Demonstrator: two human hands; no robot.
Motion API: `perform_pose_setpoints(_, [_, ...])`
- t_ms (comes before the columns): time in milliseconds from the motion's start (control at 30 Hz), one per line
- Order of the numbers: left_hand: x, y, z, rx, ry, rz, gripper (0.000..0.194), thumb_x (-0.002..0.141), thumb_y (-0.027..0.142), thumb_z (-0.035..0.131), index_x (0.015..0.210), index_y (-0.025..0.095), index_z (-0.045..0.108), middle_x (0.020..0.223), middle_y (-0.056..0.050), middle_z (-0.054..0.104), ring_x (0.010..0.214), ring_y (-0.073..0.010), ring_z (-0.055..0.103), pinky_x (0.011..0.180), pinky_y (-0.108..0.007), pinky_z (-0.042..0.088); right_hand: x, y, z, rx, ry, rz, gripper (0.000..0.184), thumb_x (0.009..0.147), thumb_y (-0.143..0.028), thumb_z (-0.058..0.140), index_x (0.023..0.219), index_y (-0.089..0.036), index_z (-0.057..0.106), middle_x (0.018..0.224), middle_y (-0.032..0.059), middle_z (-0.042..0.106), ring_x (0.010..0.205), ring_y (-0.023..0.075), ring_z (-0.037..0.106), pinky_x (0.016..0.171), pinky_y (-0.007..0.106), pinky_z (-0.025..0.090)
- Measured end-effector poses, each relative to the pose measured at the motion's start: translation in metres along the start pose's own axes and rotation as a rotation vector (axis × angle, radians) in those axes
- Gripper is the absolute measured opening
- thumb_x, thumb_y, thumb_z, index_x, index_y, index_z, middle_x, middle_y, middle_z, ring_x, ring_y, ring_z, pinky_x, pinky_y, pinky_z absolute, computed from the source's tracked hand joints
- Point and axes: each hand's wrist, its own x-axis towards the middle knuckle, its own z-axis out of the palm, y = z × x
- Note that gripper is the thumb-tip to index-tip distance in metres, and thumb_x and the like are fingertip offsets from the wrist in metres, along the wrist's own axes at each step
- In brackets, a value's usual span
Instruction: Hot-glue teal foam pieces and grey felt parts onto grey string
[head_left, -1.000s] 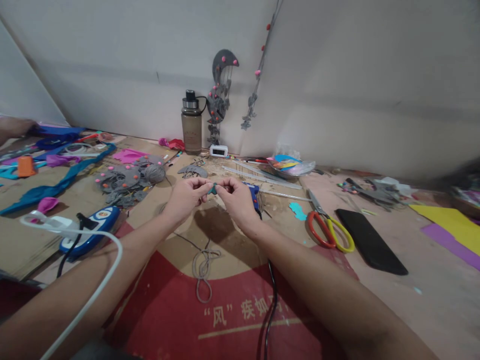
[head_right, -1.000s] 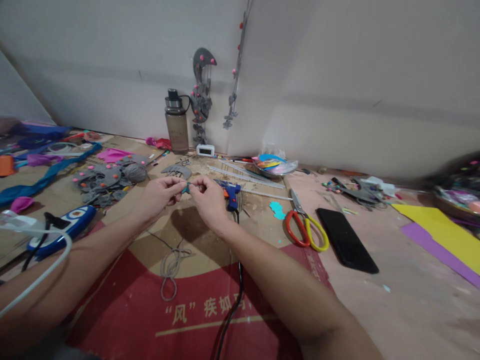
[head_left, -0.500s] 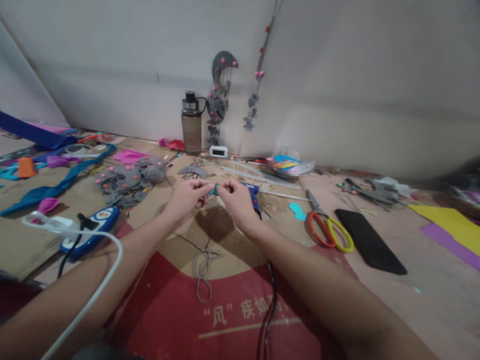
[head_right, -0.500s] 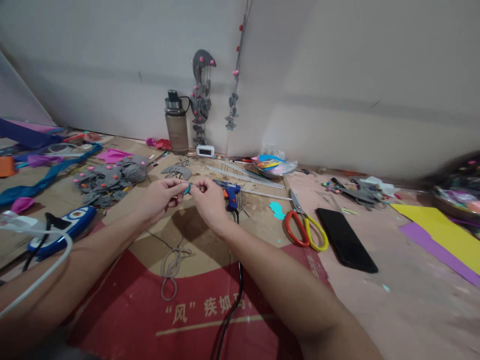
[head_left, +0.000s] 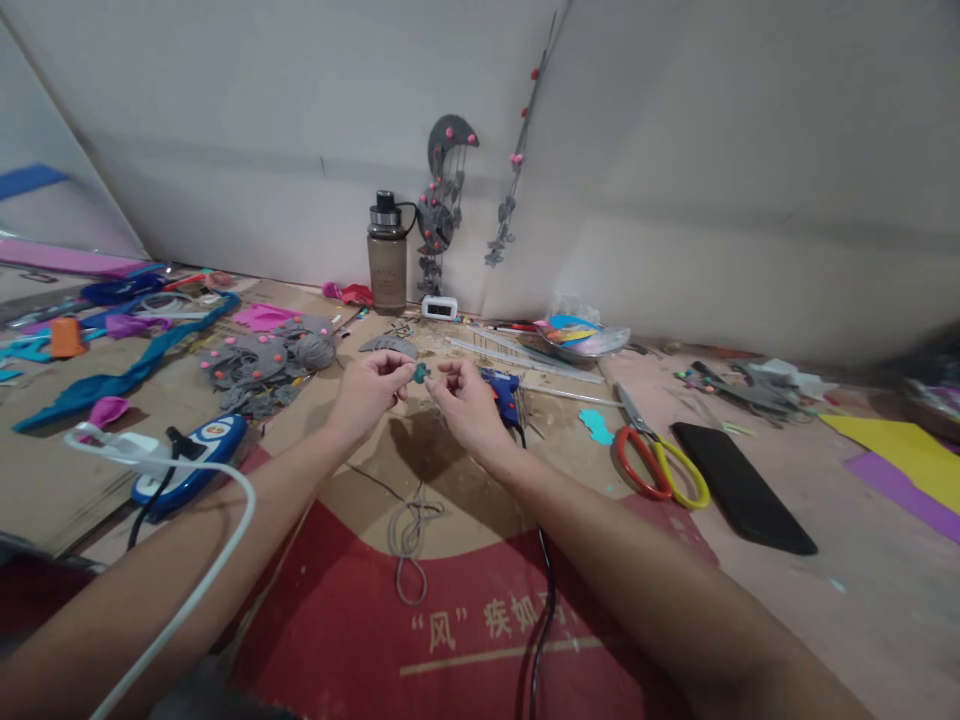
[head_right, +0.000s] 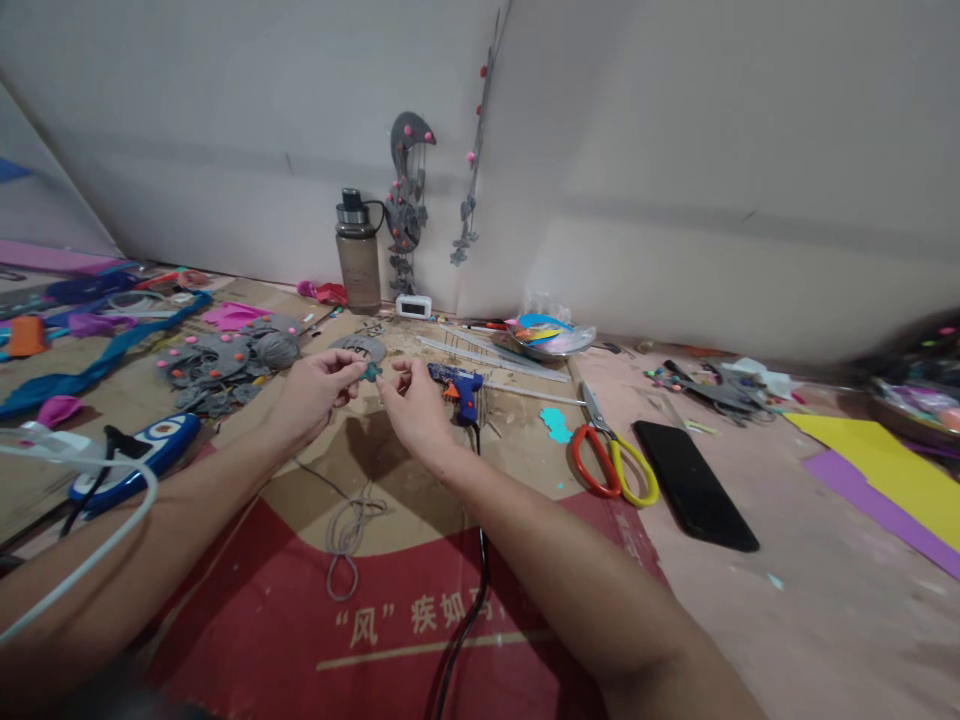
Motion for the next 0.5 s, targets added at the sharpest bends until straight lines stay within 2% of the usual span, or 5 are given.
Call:
perform_pose_setpoints(67, [0.005, -0.004, -0.005, -0.019, 0.039, 0.018, 0.022, 0.069, 0.033, 0.068, 0.078, 0.014, 0.061, 0.050, 0.003, 0.052, 0.041, -0.0046, 0.041, 0.038, -0.016, 0.023, -0.003, -0.003, 0.000, -0.083, -0.036, -0.050, 0.023, 0.081, -0.030, 0.052, 0.099, -0.018, 0.050, 0.076, -0.0013, 0.054, 0.068, 0.0127, 0.051, 0.064, 0.026, 0.040])
perform_pose_setpoints(167, [0.014, -0.009, -0.012, -0.067, 0.109, 0.001, 0.022, 0.067, 0.033, 0.069, 0.076, 0.014, 0.060, 0.049, 0.003, 0.052, 0.041, -0.0046, 0.041, 0.037, -0.015, 0.021, -0.012, -0.013, 0.002, -0.262, -0.153, -0.246, 0.014, 0.086, -0.025, 0.044, 0.090, -0.018, 0.056, 0.082, 0.0025, 0.059, 0.075, 0.0139, 0.052, 0.071, 0.028, 0.040])
perform_pose_setpoints(300, [0.021, -0.012, -0.019, -0.235, 0.080, -0.045, 0.024, 0.063, 0.031, 0.072, 0.071, 0.014, 0.057, 0.048, 0.003, 0.051, 0.041, -0.0043, 0.041, 0.036, -0.014, 0.022, -0.020, -0.029, 0.002, -0.516, -0.331, -0.496, 0.026, 0.091, -0.024, 0.038, 0.079, -0.016, 0.060, 0.082, 0.0071, 0.061, 0.080, 0.0165, 0.052, 0.076, 0.030, 0.040])
perform_pose_setpoints(400, [0.023, -0.011, -0.021, -0.335, 0.060, -0.066, 0.025, 0.060, 0.029, 0.074, 0.071, 0.014, 0.056, 0.049, 0.004, 0.050, 0.042, -0.0042, 0.042, 0.036, -0.014, 0.021, -0.016, -0.037, -0.009, -0.598, -0.291, -0.521, 0.029, 0.092, -0.029, 0.038, 0.079, -0.016, 0.060, 0.084, 0.0077, 0.062, 0.083, 0.0176, 0.052, 0.079, 0.031, 0.039])
perform_pose_setpoints(500, [0.022, -0.009, -0.021, -0.387, 0.082, -0.068, 0.026, 0.059, 0.027, 0.075, 0.071, 0.015, 0.056, 0.050, 0.004, 0.050, 0.043, -0.0043, 0.044, 0.035, -0.014, 0.019, -0.007, -0.036, -0.033, -0.619, -0.152, -0.404, 0.024, 0.091, -0.030, 0.038, 0.086, -0.018, 0.059, 0.083, 0.0048, 0.062, 0.077, 0.0161, 0.053, 0.072, 0.029, 0.040])
